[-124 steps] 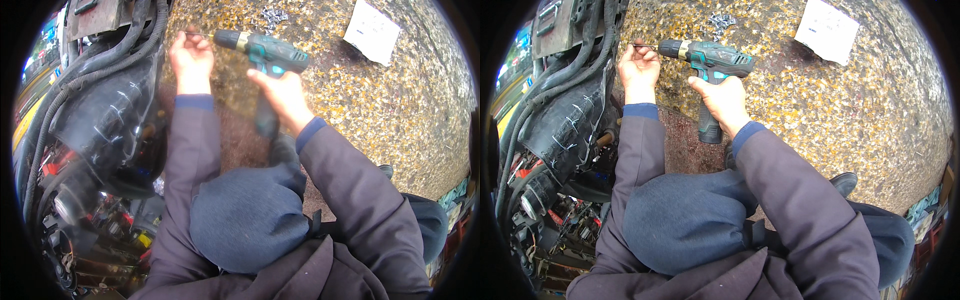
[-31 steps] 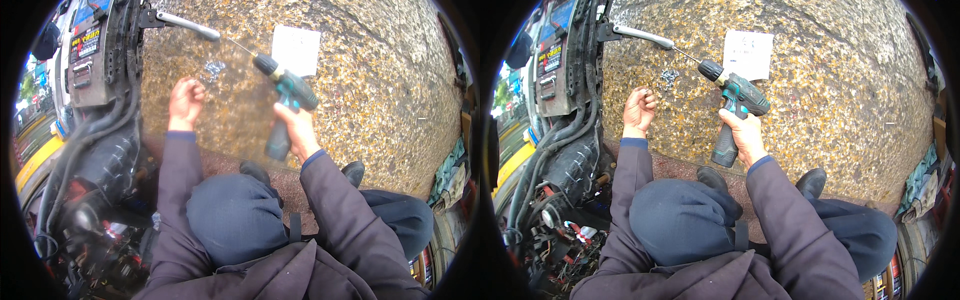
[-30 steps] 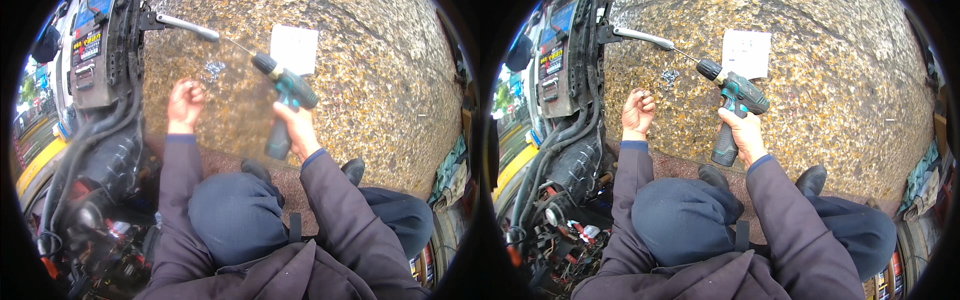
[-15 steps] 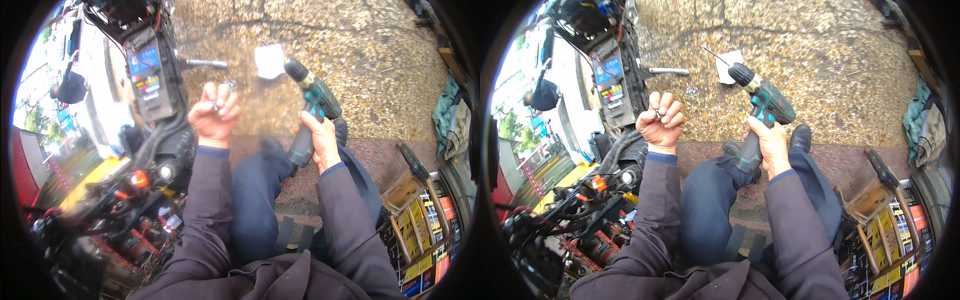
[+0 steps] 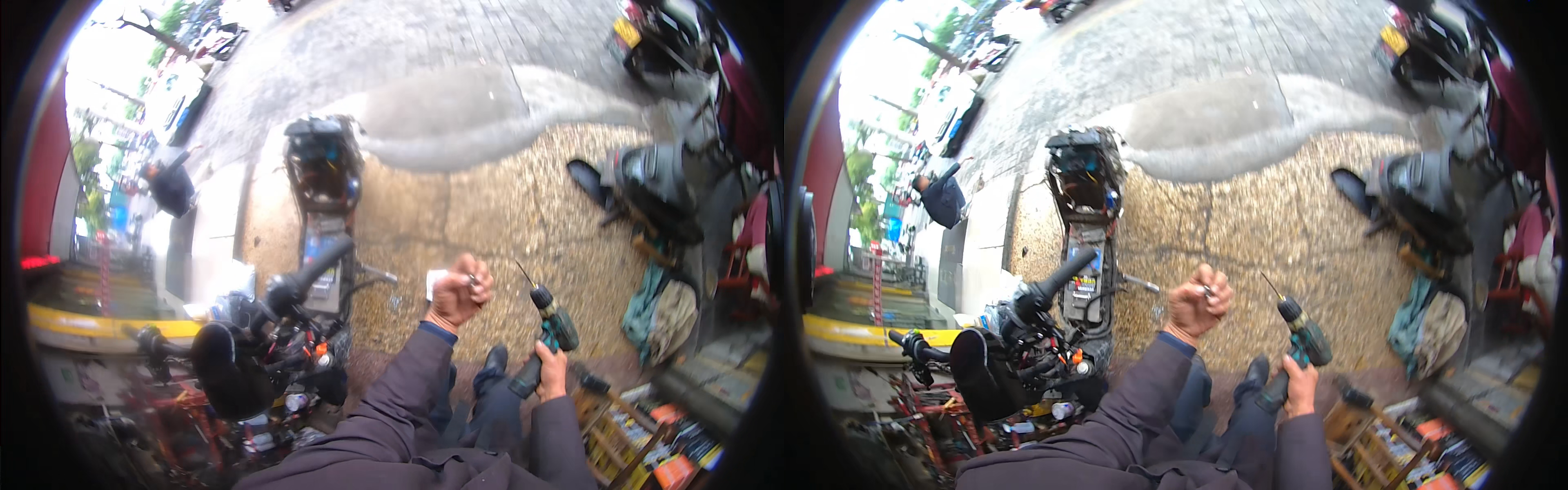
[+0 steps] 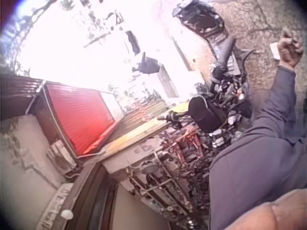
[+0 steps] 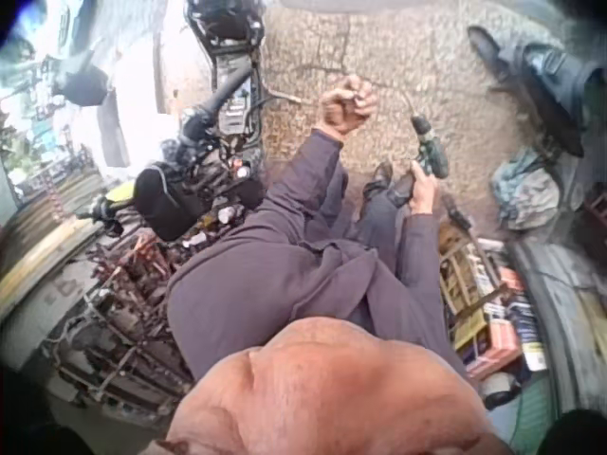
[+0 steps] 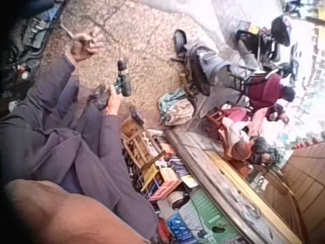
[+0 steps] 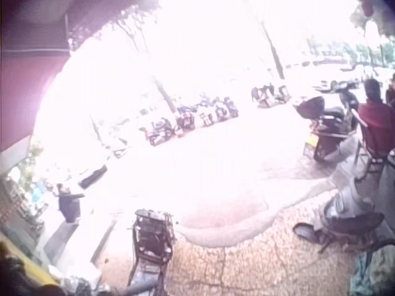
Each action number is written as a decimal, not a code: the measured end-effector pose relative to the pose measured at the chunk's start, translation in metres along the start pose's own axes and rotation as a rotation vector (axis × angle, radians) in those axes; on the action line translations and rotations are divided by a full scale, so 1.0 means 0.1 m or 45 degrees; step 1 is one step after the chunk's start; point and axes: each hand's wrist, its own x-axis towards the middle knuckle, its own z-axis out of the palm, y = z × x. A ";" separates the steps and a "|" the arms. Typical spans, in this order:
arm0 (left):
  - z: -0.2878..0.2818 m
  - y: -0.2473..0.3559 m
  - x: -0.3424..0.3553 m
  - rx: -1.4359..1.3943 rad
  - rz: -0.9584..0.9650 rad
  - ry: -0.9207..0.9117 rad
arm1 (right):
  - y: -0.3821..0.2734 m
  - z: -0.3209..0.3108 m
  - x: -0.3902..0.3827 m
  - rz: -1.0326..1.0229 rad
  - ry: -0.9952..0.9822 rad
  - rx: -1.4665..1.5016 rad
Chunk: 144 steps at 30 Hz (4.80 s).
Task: The person uses a cordless drill to remove screws from a scooter's front panel, then detaches the panel and works on the handlebar wiring. They connect wires and adjust components near the handlebars.
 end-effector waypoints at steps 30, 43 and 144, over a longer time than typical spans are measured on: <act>0.40 3.73 2.85 0.047 0.937 1.018 | -4.30 4.80 3.27 0.059 -0.607 -0.833; -0.27 5.89 4.03 -0.011 1.073 1.173 | -4.68 8.08 4.54 0.048 -0.947 -1.423; -6.77 6.63 -4.45 -3.223 3.190 1.083 | 9.98 10.17 1.82 1.811 -2.252 -3.886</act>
